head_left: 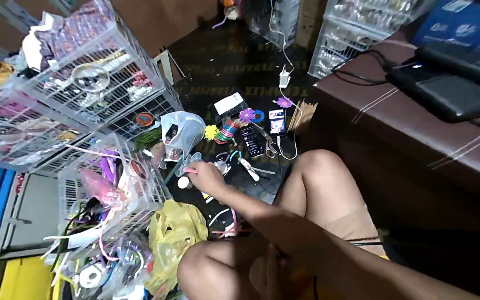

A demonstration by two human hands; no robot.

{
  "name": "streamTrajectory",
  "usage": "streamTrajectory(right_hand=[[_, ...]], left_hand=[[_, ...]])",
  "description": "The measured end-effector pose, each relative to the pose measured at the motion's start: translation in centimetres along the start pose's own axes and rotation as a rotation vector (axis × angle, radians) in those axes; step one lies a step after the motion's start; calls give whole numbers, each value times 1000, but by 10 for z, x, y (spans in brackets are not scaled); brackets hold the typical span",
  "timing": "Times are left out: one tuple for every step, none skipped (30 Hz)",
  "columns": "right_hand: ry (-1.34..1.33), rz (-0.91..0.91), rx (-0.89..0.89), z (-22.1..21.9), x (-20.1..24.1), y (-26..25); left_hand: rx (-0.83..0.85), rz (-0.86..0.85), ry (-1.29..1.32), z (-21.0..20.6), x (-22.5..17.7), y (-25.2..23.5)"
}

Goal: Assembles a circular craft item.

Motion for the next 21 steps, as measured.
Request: streamTrajectory(right_hand=[[-17,-18,-11,-2,-13,-19],[-55,-21,6,1,-19,-28],[-96,-10,22,10,-18,-31],[-132,-3,27,24,-15,-31],[-168,-7,9,41,-12,-29],[-221,-30,-7,56,-12,-27],[-299,-51,-7,70,-14,-25],[-378,-71,6,82,-17,-21],[-425,-106,28,92,-22,-15],[-431,-138,52,101,-27,-6],[-407,-162,63,106,-34,6],[-367,-182,69,108,-42,21],[-325,-196,65,107,-54,35],[-285,-213,95,104,-64,47],[-246,-223,131,101,-72,53],[-203,-213,160,96,-79,54],[-131,-185,189,92,-81,52],[-32,-140,222,89,-79,49],[77,-57,246,85,-72,46],[180,54,254,80,-62,41],[269,188,249,75,-50,35]], left_hand=[[15,-43,-2,2,1,-3],[21,-74,3,7,3,-10],[16,-89,-19,16,6,-23],[27,-60,-47,26,9,-41],[73,45,-41,36,14,-66],[65,192,12,47,28,-98],[24,299,47,52,49,-129],[-97,313,56,52,76,-156],[-138,329,65,45,107,-177],[-87,366,52,33,138,-196],[18,421,40,16,167,-210],[161,491,49,-4,195,-216],[279,559,89,-24,217,-212],[361,609,139,-38,226,-204],[419,642,185,-48,224,-196],[464,662,248,-54,215,-193],[515,667,344,-60,201,-190],[574,679,457,-66,188,-186],[640,694,554,-71,178,-181],[694,699,604,-73,172,-177],[725,691,614,-74,171,-177]])
Point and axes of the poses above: each hand's wrist, its own y-axis away from the middle knuckle, its own z-axis out of the back of the hand, x = y × z, the point moved 7 cm from there along -y, towards the middle knuckle, and after that the axes turned 3 degrees about -y, right-handed, at the moved point
